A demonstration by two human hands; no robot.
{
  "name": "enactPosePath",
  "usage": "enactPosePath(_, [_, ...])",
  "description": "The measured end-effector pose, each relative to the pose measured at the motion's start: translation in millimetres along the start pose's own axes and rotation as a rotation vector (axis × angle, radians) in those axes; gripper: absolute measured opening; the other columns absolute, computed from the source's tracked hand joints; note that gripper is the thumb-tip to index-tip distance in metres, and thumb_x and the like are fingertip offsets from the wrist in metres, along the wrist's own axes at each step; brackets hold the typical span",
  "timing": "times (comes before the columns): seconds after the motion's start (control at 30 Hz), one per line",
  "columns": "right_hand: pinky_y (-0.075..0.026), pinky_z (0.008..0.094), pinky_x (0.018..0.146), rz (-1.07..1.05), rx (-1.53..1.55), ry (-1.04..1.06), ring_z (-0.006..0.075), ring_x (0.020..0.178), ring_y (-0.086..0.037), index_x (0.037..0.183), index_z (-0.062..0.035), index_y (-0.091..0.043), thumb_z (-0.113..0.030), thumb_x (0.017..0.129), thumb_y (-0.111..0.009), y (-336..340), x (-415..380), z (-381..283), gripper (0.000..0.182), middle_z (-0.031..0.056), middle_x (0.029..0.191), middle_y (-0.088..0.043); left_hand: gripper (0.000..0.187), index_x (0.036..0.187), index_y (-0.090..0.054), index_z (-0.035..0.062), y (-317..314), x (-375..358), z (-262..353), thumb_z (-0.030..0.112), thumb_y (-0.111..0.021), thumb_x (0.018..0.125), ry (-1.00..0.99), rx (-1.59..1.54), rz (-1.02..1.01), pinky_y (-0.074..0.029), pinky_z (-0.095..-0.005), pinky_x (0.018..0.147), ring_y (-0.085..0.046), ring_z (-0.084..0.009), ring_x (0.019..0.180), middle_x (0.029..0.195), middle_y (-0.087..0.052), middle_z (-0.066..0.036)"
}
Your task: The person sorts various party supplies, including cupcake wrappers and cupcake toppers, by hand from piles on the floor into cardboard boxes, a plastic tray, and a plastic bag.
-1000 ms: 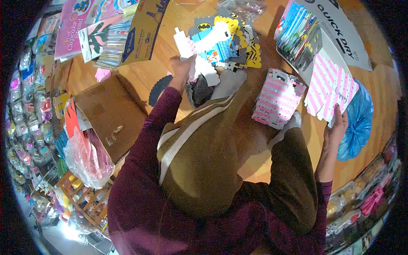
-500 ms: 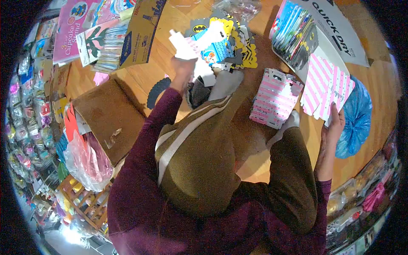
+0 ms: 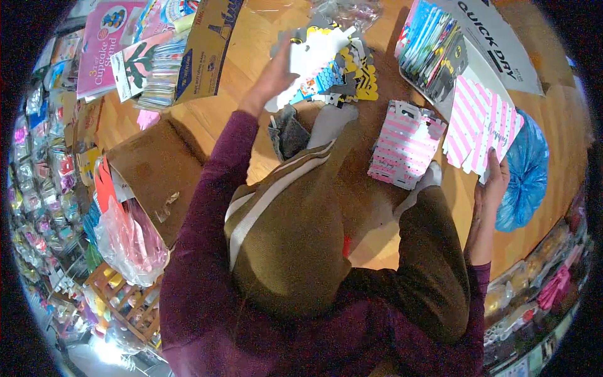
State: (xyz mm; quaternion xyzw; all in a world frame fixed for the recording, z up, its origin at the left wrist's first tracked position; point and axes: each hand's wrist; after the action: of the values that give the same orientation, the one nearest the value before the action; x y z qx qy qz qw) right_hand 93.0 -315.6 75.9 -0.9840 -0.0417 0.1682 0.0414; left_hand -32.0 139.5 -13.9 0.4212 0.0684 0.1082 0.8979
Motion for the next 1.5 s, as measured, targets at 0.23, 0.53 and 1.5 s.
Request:
enactPosePath(0.23, [-0.044, 0.028, 0.077, 0.002, -0.018, -0.006, 0.0158, 0.088, -0.056, 0.104, 0.0036, -0.052, -0.005, 0.082, -0.051, -3, -1, -2, 0.023, 0.0111, 0.102, -0.057, 0.106, 0.134, -0.007, 0.0035, -40, -1, -17, 0.003, -0.075, 0.053, 0.184, -0.026, 0.151, -0.045, -0.0347, 0.074, -0.053, -0.0274, 0.088, 0.097, -0.051, -0.018])
enactPosePath(0.53, [-0.043, 0.0273, 0.08, 0.04, 0.001, -0.04, 0.0164, 0.091, -0.055, 0.109, 0.0042, -0.049, -0.006, 0.083, -0.051, -3, -3, -4, 0.028, 0.0123, 0.107, -0.055, 0.06, 0.099, -0.048, 0.0007, -43, -3, -36, 0.024, -0.078, 0.052, 0.353, 0.057, 0.073, -0.045, -0.0384, 0.07, -0.055, -0.0336, 0.08, 0.084, -0.058, -0.017])
enactPosePath(1.5, [-0.044, 0.0269, 0.075, 0.244, 0.068, 0.093, 0.0151, 0.085, -0.056, 0.105, 0.0063, -0.051, -0.004, 0.08, -0.052, 29, 6, -28, 0.026, 0.012, 0.1, -0.058, 0.02, 0.094, -0.054, -0.0002, -18, 10, 131, 0.009, -0.058, 0.077, 0.466, -0.921, -0.231, -0.045, -0.0248, 0.057, -0.056, -0.013, 0.064, 0.079, -0.059, -0.003])
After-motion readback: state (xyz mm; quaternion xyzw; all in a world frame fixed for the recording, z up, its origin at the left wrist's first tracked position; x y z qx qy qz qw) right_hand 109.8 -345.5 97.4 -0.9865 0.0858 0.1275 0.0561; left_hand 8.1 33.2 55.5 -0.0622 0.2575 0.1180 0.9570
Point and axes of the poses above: each hand's wrist, its own x-axis towards the middle knuckle, its own y-axis out of the back of the hand, z = x × y
